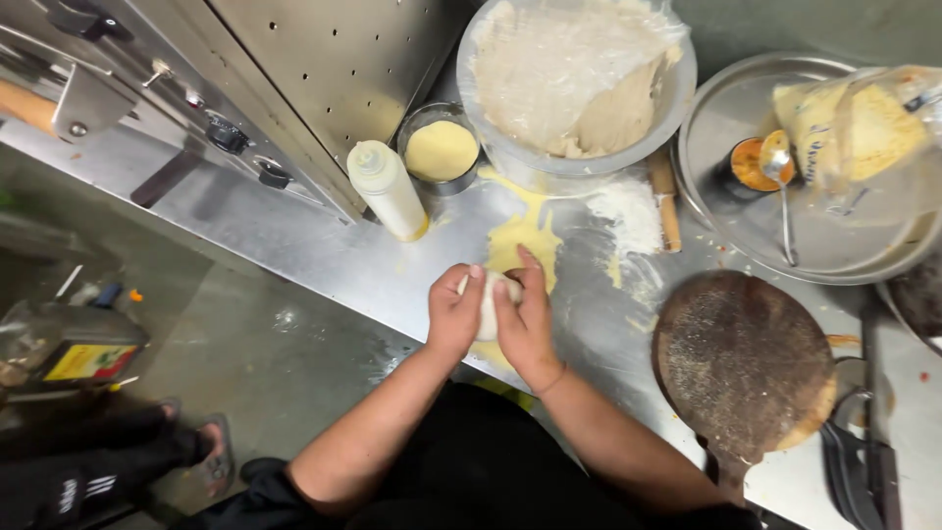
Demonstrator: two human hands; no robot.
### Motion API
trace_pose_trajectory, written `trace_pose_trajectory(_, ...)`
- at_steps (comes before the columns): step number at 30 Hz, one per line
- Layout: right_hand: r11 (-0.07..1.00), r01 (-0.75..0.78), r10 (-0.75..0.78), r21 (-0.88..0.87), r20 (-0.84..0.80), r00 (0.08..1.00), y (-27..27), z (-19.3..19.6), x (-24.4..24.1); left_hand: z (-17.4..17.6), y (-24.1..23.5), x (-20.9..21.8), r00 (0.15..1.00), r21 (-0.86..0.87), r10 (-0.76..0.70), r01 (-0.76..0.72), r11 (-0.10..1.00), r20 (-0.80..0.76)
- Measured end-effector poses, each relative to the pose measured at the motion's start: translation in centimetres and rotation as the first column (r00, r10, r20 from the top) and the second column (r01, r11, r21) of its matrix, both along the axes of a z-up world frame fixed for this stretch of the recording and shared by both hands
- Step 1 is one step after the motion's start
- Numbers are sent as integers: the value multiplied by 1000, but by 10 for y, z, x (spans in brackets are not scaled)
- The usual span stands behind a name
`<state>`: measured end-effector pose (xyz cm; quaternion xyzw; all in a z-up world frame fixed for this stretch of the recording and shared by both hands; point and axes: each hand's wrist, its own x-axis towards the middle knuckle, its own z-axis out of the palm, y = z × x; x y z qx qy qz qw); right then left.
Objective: Preparing and shaping pizza dough on a floured surface in a kitchen.
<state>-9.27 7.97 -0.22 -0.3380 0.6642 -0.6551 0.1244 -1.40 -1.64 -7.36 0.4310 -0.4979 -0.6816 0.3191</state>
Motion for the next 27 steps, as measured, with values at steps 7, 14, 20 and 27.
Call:
trace_pose_trajectory(7, 986, 98, -83, -136, 115, 990, -22, -11, 11, 81, 12, 3, 953, 496, 190, -50, 867, -237)
trace_pose_trajectory(14, 990, 139, -126, 25, -295, 947, -73, 0, -19, 58, -59, 36, 921, 632, 189, 75, 771, -340)
trace_pose_trajectory(20, 905, -51, 300, 423, -547, 782, -231, -16, -116, 69, -104, 74, 964, 673, -34, 211, 709, -265)
trace_pose_trajectory(27, 602, 19, 525, 799, -414, 744, -322, -132, -168, 18, -157, 102, 957, 738, -69, 261, 622, -281)
